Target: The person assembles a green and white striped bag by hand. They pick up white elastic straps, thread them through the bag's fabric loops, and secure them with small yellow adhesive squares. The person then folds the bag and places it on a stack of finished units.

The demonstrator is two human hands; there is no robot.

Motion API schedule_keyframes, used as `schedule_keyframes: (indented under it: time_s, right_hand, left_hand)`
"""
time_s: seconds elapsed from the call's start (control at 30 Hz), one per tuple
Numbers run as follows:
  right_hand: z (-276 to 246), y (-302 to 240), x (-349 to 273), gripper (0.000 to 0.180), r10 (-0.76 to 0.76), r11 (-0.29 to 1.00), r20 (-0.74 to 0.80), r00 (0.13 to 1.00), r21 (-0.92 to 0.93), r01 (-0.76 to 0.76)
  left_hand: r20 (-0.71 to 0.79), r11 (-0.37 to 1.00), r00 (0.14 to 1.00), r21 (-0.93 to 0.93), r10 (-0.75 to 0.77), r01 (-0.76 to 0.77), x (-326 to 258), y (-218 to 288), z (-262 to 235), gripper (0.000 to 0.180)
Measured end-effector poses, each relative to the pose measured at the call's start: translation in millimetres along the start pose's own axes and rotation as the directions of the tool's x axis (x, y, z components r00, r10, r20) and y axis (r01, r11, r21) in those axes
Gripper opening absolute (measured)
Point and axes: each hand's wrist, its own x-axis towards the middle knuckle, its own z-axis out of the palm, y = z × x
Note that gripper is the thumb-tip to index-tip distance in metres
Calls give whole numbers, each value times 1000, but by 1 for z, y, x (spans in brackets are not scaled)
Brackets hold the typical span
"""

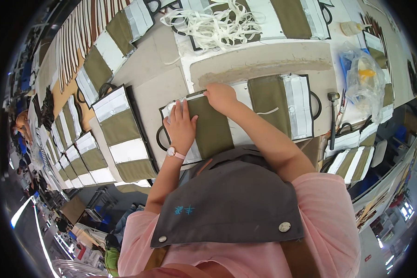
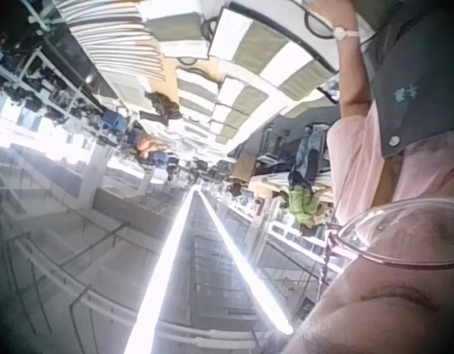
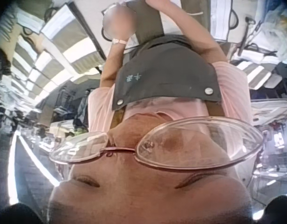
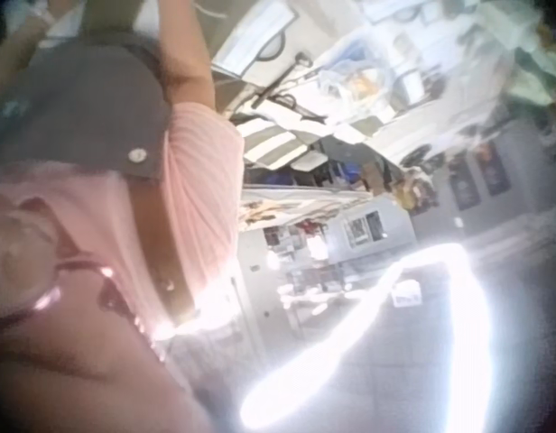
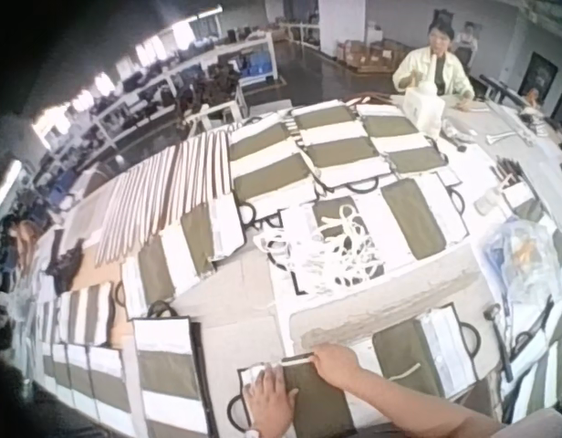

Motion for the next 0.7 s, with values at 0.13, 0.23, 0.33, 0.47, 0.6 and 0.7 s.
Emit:
schedule_keyframes:
  time_s: [0.13, 0.23, 0.33, 0.47, 0.6, 0.7]
  right_hand:
    - [-3, 0, 6, 26, 68, 998, 60, 996, 10, -68]
    - [-5, 0, 9, 26, 71, 997, 81, 994, -3, -71]
    - [-8, -5, 11, 26, 68, 997, 107, 992, -54, -62]
    - [-3, 0, 11, 25, 53, 998, 72, 996, -35, -51]
    - [-7, 2, 11, 25, 39, 999, 87, 996, 11, -40]
    - [-8, 2, 12, 26, 36, 999, 91, 995, 18, -38]
  left_hand:
    - [-1, 999, 1000, 19, 30, -30, 2, -2, 0, 64]
    - [9, 998, 999, 35, 47, -47, 2, -1, -1, 63]
    - [14, 997, 999, 55, 52, -53, 4, -2, -1, 62]
    - [22, 997, 998, 55, 55, -56, 7, -2, -3, 61]
    - [30, 996, 997, 41, 74, -75, 9, -8, -4, 58]
    - [104, 997, 993, 41, 58, -63, 12, -10, -7, 54]
